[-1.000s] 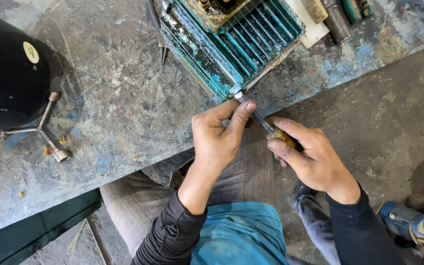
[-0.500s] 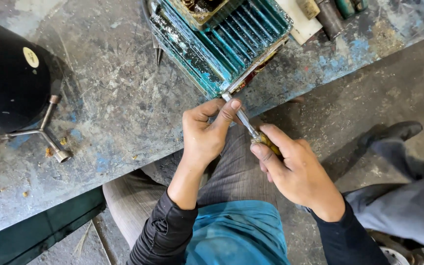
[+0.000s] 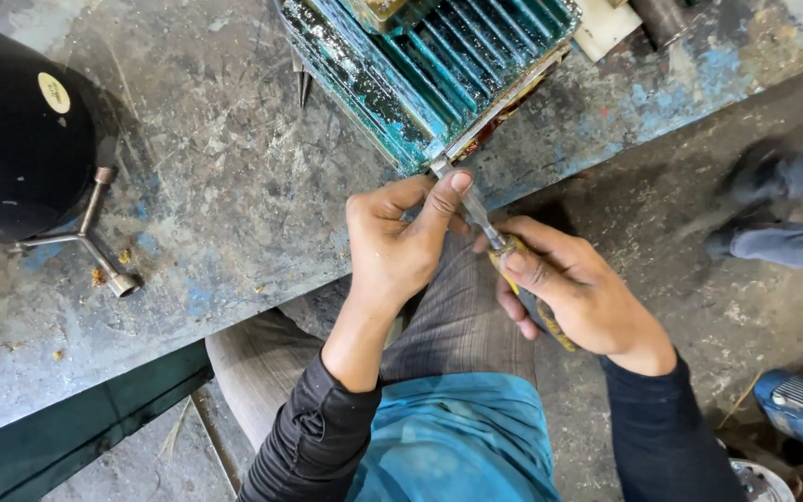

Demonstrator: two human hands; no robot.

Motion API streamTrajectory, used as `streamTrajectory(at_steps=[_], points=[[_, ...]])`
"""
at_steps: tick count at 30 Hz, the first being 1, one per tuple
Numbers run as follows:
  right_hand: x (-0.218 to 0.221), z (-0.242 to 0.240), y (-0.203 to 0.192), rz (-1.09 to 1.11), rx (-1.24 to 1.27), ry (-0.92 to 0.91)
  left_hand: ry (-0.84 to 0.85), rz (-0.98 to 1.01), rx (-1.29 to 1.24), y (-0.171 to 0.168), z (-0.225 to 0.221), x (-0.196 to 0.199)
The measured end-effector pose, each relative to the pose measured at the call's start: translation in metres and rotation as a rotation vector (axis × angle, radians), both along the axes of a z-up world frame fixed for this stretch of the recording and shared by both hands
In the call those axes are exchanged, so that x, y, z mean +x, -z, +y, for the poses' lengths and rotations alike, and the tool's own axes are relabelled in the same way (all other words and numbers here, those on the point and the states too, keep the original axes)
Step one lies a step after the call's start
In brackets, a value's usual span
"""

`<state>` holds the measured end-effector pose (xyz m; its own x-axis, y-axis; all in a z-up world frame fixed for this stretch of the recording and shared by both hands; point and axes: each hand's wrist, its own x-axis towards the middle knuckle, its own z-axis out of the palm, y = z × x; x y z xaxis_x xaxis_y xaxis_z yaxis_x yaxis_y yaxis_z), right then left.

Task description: Disassembling an electric motor housing by prying it open with a screwdriver.

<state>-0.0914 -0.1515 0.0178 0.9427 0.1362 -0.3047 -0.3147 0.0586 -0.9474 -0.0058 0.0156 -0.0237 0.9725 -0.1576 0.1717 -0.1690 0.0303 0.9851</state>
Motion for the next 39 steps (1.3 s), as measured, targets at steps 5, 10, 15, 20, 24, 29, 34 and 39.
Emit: streamTrajectory(at_steps=[5,10,15,20,24,29,34,39], points=[[-0.002,-0.005,-0.026,0.081,-0.14,-0.124,0.048,0.125,0.051,-0.012,0.002,-0.006],[-0.01,0.006,-0.041,-0.109,-0.866,-0.164,0.095,0.053,0.049,-0.012,0.007,-0.008],[-0.006,0.002,-0.043,-0.165,-0.927,-0.183,0.08,0.031,0.034,-0.01,0.006,-0.008],[0.001,0.001,-0.043,-0.009,-0.796,-0.224,0.061,0.125,0.036,-0.005,0.003,-0.005],[-0.007,0.006,-0.046,-0.04,-0.925,-0.24,0.077,0.086,0.019,-0.01,0.003,-0.008],[-0.008,0.006,-0.046,-0.108,-1.021,-0.226,0.085,0.093,-0.006,-0.012,0.003,-0.009],[-0.004,0.003,-0.052,-0.088,-1.003,-0.232,0.072,0.109,0.019,-0.021,-0.001,-0.006],[-0.008,0.0,-0.04,-0.161,-0.961,-0.201,0.082,0.13,-0.052,-0.01,-0.002,-0.012]])
